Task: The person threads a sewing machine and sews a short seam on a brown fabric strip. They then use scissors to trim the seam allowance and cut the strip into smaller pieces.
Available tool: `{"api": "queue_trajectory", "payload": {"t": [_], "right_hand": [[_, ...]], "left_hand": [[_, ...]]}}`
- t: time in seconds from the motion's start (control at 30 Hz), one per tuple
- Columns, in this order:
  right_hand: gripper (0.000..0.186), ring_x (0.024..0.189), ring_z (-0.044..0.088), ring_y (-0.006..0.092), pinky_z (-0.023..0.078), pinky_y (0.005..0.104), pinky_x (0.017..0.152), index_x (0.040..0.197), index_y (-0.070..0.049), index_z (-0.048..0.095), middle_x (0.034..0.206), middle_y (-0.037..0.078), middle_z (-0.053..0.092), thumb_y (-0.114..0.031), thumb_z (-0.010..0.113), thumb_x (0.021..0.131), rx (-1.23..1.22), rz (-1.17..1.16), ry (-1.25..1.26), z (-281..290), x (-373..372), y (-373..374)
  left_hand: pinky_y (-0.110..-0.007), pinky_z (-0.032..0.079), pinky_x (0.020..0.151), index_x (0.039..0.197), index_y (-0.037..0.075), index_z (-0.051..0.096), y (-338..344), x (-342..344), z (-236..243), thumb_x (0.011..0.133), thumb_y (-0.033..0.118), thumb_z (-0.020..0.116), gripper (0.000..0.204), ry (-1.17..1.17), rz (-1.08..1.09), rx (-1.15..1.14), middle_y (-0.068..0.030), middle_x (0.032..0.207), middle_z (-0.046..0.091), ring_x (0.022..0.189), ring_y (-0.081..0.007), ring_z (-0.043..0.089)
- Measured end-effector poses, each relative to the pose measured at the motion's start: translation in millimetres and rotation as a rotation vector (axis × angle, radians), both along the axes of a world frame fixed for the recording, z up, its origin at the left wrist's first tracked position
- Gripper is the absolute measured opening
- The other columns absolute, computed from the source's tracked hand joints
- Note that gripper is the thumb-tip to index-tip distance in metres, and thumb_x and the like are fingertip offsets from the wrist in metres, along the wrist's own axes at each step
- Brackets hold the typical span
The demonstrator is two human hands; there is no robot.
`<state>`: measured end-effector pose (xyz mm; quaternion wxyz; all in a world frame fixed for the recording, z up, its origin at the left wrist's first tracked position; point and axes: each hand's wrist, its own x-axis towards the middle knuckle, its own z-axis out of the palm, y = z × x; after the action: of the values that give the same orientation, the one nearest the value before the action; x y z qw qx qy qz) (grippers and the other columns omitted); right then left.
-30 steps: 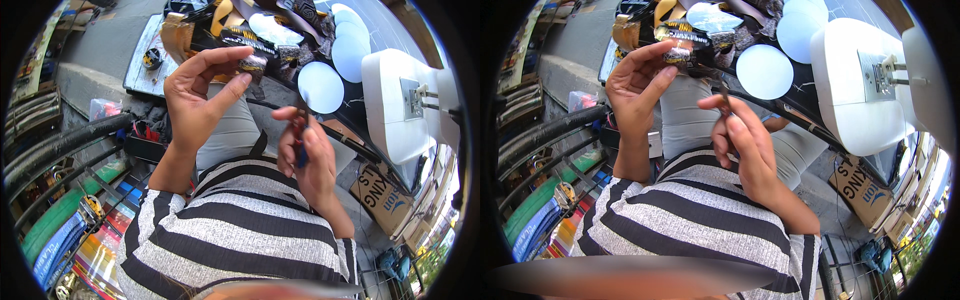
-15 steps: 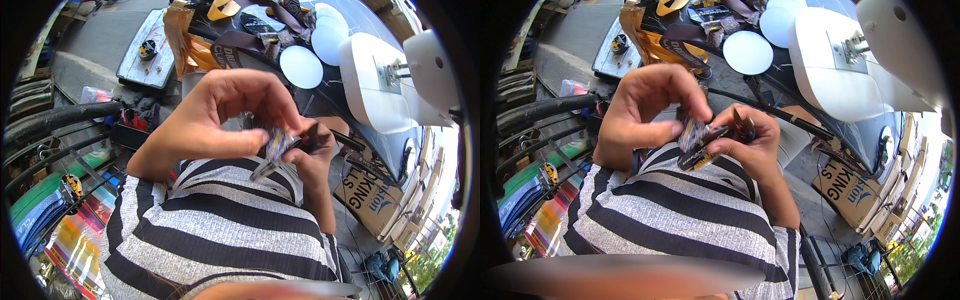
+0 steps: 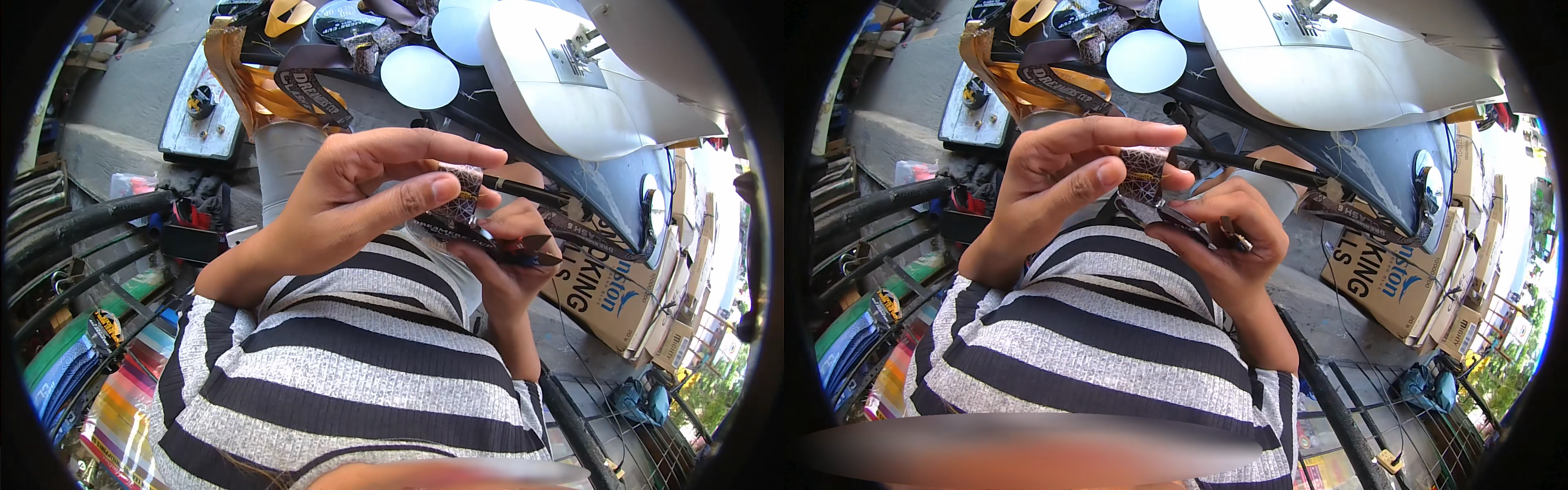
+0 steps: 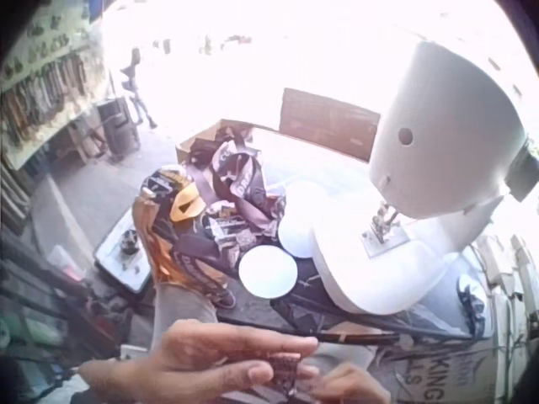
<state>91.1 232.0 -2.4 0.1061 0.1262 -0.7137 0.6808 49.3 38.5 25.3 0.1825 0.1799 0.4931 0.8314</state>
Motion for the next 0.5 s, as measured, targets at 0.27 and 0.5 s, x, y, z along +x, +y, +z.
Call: {"api": "queue_trajectory", "payload": {"t": [0.27, 0.5], "right_hand": [[0.029, 0.059, 0.042, 0.0012, 0.027, 0.0176, 0.049, 0.086, -0.006, 0.067, 0.075, -0.003, 0.057, 0.002, 0.086, 0.065, -0.026, -0.028, -0.023, -6.1, 6.9, -2.5], [0.028, 0.063, 0.044, 0.0014, 0.028, 0.0171, 0.052, 0.087, -0.004, 0.066, 0.079, -0.001, 0.058, 0.003, 0.084, 0.067, -0.089, -0.02, -0.095, -3.4, 8.3, -2.5]], "left_hand": [[-0.025, 0.056, 0.082, 0.111, -0.003, 0.067, 9.9, -3.5, -0.4, 0.09, 0.005, 0.065, 0.022, 0.018, 0.087, -0.083, -0.0129, 0.099, 0.071, 0.092, -0.0154, 0.069], [-0.024, 0.055, 0.082, 0.11, -0.003, 0.067, 9.1, -2.6, 1.0, 0.088, 0.003, 0.068, 0.023, 0.061, 0.062, -0.118, -0.013, 0.097, 0.072, 0.092, -0.0149, 0.069]]}}
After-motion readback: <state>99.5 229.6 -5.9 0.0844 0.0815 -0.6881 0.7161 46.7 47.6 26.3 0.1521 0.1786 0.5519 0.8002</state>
